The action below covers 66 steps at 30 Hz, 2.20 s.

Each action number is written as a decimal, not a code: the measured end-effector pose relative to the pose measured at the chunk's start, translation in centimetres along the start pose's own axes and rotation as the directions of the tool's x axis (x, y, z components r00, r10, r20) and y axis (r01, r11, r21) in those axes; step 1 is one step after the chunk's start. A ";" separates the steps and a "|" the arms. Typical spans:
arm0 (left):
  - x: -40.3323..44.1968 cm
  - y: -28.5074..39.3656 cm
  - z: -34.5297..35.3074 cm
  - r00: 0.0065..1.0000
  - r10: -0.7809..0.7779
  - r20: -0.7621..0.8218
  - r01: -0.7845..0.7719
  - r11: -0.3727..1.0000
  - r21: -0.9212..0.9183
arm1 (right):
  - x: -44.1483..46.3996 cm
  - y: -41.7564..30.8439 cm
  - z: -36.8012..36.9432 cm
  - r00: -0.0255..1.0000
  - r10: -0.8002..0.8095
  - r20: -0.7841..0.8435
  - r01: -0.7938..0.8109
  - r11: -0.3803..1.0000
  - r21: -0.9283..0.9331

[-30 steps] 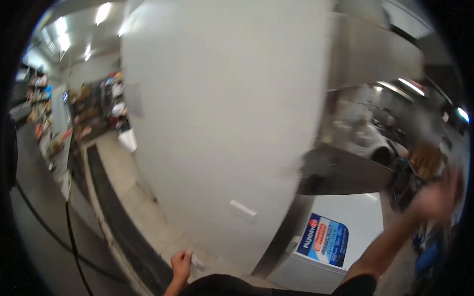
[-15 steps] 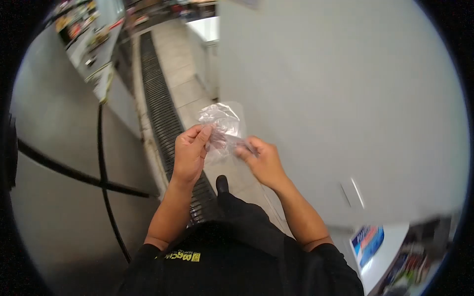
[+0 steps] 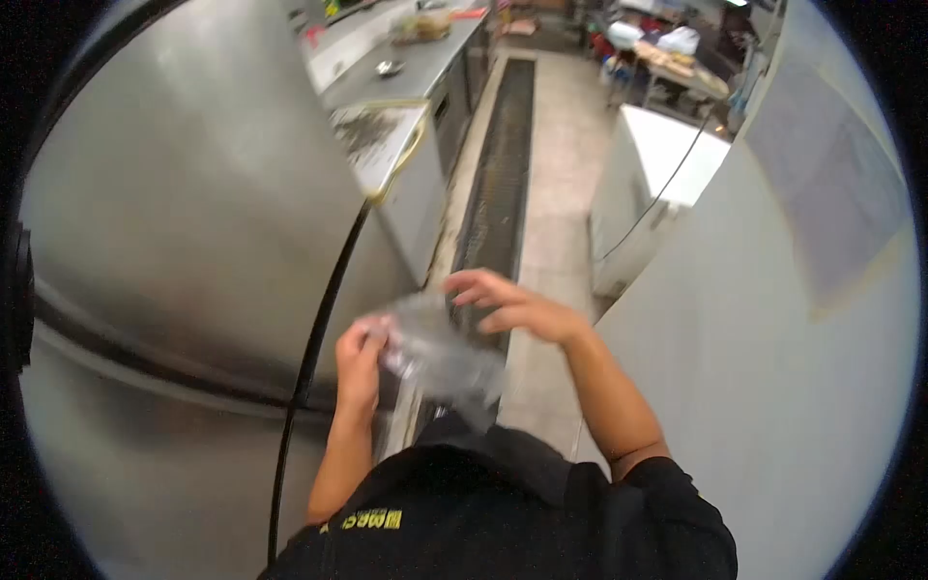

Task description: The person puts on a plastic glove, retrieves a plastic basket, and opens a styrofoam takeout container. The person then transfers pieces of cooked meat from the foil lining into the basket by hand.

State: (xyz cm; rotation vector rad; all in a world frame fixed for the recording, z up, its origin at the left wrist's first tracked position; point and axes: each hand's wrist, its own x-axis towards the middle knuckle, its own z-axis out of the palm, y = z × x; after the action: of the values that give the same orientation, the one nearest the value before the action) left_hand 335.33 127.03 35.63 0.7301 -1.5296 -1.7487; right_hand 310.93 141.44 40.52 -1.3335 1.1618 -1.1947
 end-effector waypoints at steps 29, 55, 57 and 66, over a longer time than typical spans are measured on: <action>77.7 -12.6 38.3 0.681 -0.241 0.691 0.088 0.964 0.250 | 27.6 16.3 -68.5 0.807 0.113 -0.580 -0.037 0.989 0.140; 137.6 -20.4 86.3 0.279 -0.038 0.959 -0.479 0.861 0.173 | 41.9 21.0 -133.7 0.428 0.288 -0.857 -0.053 0.954 0.294; 141.3 -24.1 90.4 0.207 -0.137 0.969 -0.359 0.911 0.205 | 41.7 23.1 -139.2 0.467 0.227 -0.854 0.024 0.963 0.269; 162.3 -32.5 102.4 0.689 -0.297 0.661 -0.062 0.885 0.462 | 37.5 33.1 -173.0 0.094 0.535 -0.840 0.231 0.809 0.541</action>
State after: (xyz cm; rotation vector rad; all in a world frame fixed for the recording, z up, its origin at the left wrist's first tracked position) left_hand 152.62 61.13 23.19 0.3430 -2.5505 -1.9088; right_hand 139.32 91.03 19.69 0.4004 1.5579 -2.1544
